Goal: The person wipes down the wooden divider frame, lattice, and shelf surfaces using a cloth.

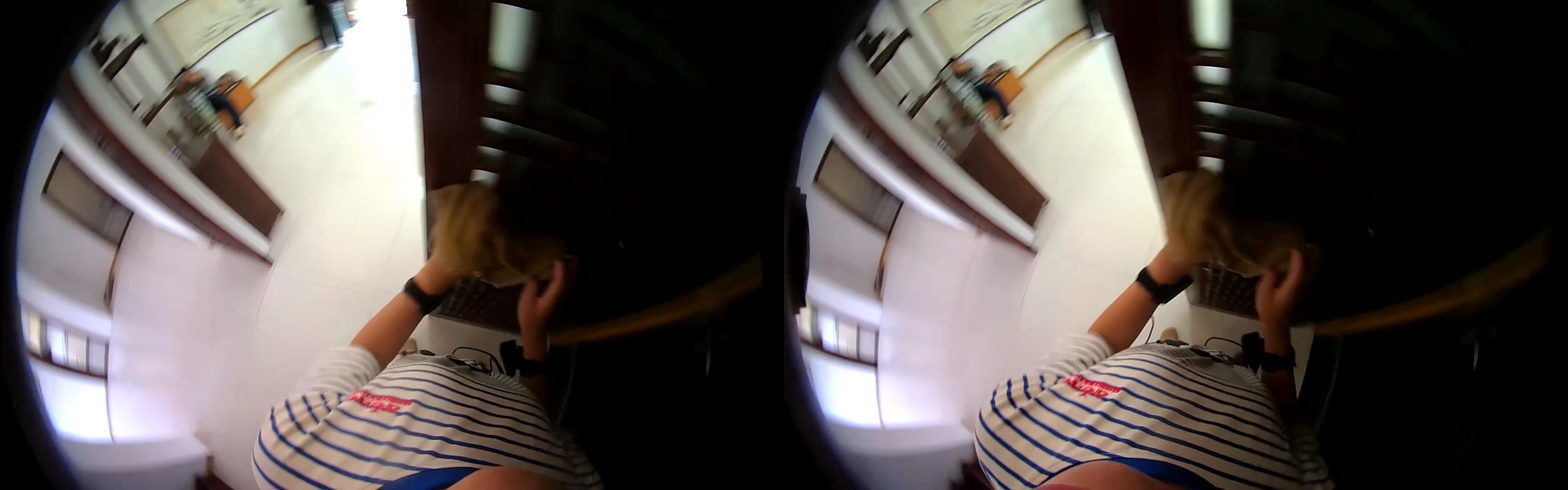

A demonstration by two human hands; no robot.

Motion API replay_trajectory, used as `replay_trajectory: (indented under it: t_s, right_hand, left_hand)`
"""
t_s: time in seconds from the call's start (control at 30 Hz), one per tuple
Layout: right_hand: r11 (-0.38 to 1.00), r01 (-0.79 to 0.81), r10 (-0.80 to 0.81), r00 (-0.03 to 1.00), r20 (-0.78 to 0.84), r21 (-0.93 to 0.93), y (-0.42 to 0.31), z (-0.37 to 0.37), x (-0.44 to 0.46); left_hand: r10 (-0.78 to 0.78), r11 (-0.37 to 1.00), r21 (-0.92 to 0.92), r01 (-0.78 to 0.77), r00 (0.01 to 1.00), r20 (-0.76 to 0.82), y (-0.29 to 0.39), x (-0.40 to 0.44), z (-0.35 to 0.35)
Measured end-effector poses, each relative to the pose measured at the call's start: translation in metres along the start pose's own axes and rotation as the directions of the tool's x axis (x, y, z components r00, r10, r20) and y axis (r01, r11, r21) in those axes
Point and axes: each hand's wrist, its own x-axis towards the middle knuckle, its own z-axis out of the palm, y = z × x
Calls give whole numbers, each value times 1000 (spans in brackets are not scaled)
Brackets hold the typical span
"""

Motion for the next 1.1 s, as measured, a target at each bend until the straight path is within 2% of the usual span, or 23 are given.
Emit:
replay_trajectory:
  t_s: [0.03, 0.07, 0.1, 0.13, 0.2, 0.23, 0.3, 0.33, 0.4, 0.43, 0.5, 0.53, 0.6, 0.63, 0.67, 0.7, 0.73, 0.77, 0.8, 0.83, 0.9, 1.03, 1.1]
  right_hand:
    - [993, 118, -119, 991, -66, -22, -1, 1, 9]
    - [990, 138, -138, 990, -18, 18, -11, 3, 20]
    - [977, 214, -213, 973, -90, -1, -20, 0, 32]
    - [958, 287, -287, 943, -166, -27, -28, -3, 43]
    - [916, 400, -389, 901, -193, 18, -37, 3, 64]
    - [873, 487, -465, 849, -251, 30, -42, 6, 69]
    - [872, 489, -472, 847, -243, 11, -53, -3, 63]
    - [884, 467, -456, 867, -200, 11, -62, -7, 64]
    - [895, 446, -439, 883, -162, 6, -78, -7, 72]
    - [896, 437, -419, 892, -170, 84, -85, -6, 76]
    - [881, 453, -427, 886, -181, 137, -85, 3, 84]
    - [875, 470, -447, 876, -184, 112, -86, 6, 89]
    - [899, 427, -422, 904, -71, 95, -93, 17, 97]
    - [884, 467, -466, 884, -23, 38, -91, 25, 100]
    - [864, 503, -502, 864, 30, -15, -86, 36, 103]
    - [816, 559, -568, 823, -22, -149, -78, 53, 104]
    - [820, 560, -560, 828, 32, -121, -56, 66, 91]
    - [828, 540, -545, 838, 14, -151, -59, 63, 89]
    - [779, 566, -588, 809, 0, -270, -67, 65, 93]
    - [717, 583, -632, 775, -4, -382, -69, 66, 96]
    - [705, 568, -627, 779, -1, -425, -59, 67, 91]
    - [677, 563, -607, 792, 74, -473, -37, 68, 71]
    - [703, 559, -580, 808, 102, -440, -36, 64, 69]
  left_hand:
    - [34, 999, 22, -35, 999, 7, -6, 7, 0]
    - [-76, 997, 12, 75, 989, 130, 1, 24, -12]
    - [-185, 981, -3, 192, 951, 248, 13, 46, -22]
    - [-214, 977, 33, 213, 950, 227, 20, 58, -31]
    - [-223, 972, 20, 235, 890, 398, 26, 73, -42]
    - [-241, 969, 45, 243, 890, 386, 19, 62, -36]
    - [-241, 923, -262, 284, 953, 186, 17, 23, -20]
    - [-250, 922, -254, 293, 949, 190, 18, 23, -23]
    - [-6, 991, 132, -29, 966, 259, 10, 28, -27]
    - [-3, 992, 122, -30, 965, 260, 8, 24, -26]
    - [-197, 975, -24, 221, 909, 367, 6, 14, -19]
    - [-231, 943, 323, 86, 866, 443, 28, 44, -33]
    - [-109, 945, 325, -30, 910, 401, 16, 28, -23]
    - [-240, 934, 348, 81, 863, 445, 22, 31, -26]
    - [-206, 946, 320, 56, 865, 458, 24, 34, -26]
    - [-267, 950, 273, 153, 851, 453, 23, 35, -27]
    - [-326, 942, 225, 247, 827, 458, 25, 31, -25]
    - [-298, 953, 196, 230, 825, 480, 21, 22, -20]
    - [-182, 981, 136, 142, 918, 353, 9, 12, -12]
    - [-142, 987, 111, 115, 946, 292, 7, 7, -9]
    - [-62, 996, 73, 50, 984, 165, 5, -3, -5]
    - [-156, 932, 360, 40, 941, 300, 9, -24, -1]
    - [-122, 954, 297, 47, 963, 239, 6, -32, 3]
